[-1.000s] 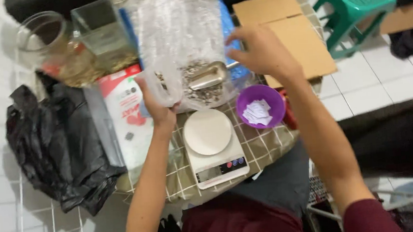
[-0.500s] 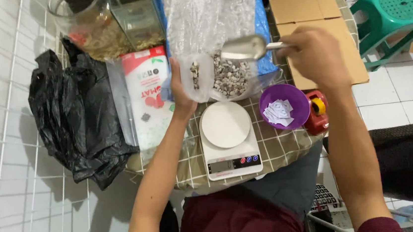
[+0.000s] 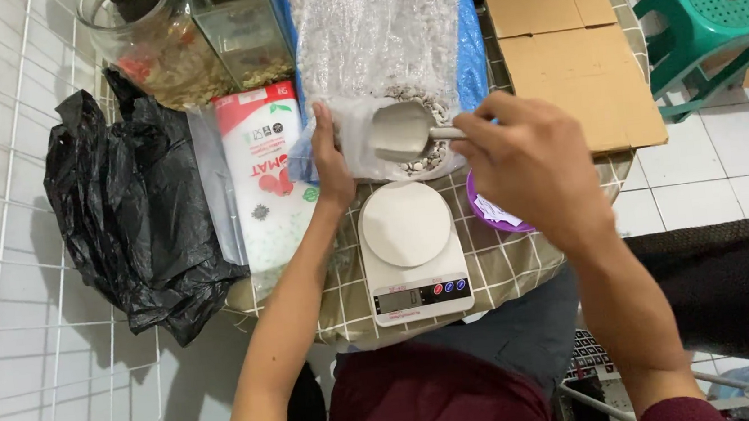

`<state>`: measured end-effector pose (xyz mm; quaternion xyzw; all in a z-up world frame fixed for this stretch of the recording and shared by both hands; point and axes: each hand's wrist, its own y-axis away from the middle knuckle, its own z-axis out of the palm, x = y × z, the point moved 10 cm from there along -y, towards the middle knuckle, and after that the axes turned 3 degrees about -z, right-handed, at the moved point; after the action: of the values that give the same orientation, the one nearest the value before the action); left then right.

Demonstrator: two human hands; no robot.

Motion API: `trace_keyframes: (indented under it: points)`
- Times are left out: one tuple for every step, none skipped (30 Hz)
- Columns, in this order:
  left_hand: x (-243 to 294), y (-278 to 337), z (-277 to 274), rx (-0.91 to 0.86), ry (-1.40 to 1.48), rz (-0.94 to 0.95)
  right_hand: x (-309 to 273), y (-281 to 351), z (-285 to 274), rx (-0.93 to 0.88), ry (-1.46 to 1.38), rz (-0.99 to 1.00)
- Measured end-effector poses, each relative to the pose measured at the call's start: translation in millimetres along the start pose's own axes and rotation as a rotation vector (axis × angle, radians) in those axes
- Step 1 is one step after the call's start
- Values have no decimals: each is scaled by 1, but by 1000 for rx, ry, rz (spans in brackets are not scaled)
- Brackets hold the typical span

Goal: The person scoops white stones from a larger bag into smaller plastic bags, weighs each small bag on a digital scale, and adjusts the amount of stones until the desired weight is reached.

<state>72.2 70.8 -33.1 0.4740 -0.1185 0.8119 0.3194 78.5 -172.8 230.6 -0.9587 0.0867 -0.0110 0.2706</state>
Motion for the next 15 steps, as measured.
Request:
trace_keyframes:
  points:
    - [3,0,3,-47,-132,77,-3,1,3,4,69,19]
    - [6,1,5,-91,-266,155,-7,1,6,10,134,35]
    - [1,-3,0,-91,-268,157,-3,5,16,12,133,35]
    - [1,-4,0,-117,-259,229,6,12,21,52,121,87]
    - [1,-4,0,-144,-249,300,15,19,27,92,110,140]
    - [12,5,8,-151,-247,299,21,19,28,93,116,145]
    - [26,15,13,-125,-329,338,29,20,32,90,-68,174]
    - [43,26,15,-88,-413,379,35,19,39,85,-260,194]
    - [51,30,19,-85,-415,380,38,19,41,86,-262,191]
    - [60,37,25,-108,-409,427,46,23,44,89,-362,241]
    - [70,44,31,-131,-404,473,53,27,49,93,-461,292]
    - [56,32,22,-133,-405,469,55,29,52,91,-461,296]
    - [38,18,14,-144,-407,426,59,31,55,96,-488,311]
    - [21,2,8,-158,-406,387,64,33,57,103,-510,323]
    - [32,12,17,-162,-404,386,66,35,58,104,-507,326]
